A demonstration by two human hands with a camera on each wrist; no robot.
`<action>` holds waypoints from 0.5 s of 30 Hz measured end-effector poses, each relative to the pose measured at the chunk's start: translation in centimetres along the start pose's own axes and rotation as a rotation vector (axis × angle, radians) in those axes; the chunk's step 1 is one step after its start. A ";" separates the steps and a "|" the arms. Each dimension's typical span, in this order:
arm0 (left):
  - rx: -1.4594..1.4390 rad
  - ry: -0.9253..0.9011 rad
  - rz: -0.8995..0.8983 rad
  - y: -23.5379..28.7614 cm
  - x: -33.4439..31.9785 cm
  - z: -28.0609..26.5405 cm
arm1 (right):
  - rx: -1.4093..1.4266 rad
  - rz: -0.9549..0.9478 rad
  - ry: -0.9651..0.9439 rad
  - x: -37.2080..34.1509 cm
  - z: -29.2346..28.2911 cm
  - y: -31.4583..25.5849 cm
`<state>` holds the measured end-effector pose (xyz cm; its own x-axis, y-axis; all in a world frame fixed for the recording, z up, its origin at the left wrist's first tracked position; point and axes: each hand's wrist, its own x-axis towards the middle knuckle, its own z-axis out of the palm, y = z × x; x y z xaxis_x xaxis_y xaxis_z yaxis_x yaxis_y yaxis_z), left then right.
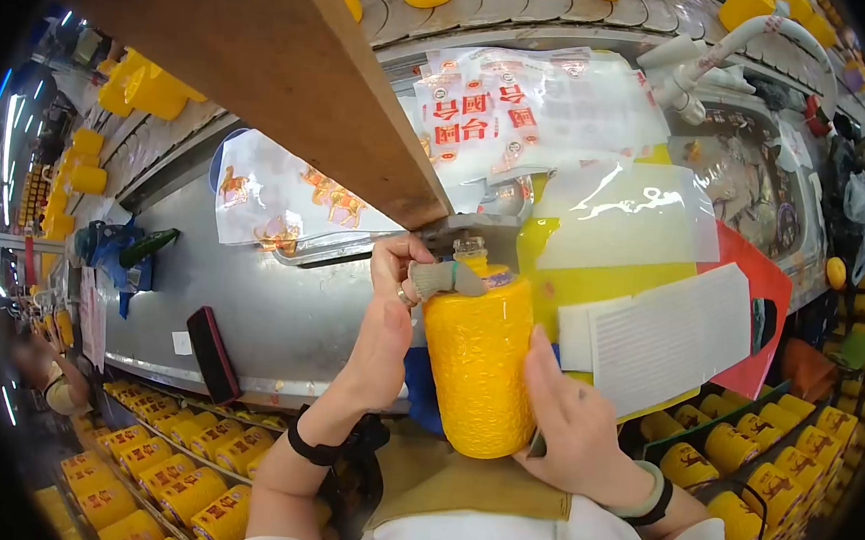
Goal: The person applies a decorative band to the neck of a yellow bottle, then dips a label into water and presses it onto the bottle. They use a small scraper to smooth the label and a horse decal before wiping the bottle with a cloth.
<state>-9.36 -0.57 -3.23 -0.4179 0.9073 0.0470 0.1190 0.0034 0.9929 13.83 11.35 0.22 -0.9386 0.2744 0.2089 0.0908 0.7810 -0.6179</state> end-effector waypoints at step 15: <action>-0.196 0.239 -0.031 0.7 0.4 0.9 | 0.104 0.148 0.060 -0.5 0.9 0.6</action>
<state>-8.65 0.12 -2.64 -0.6216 0.7831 0.0181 -0.0629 -0.0730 0.9954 14.01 11.21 -0.97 -0.8960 0.4170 0.1526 0.1884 0.6682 -0.7197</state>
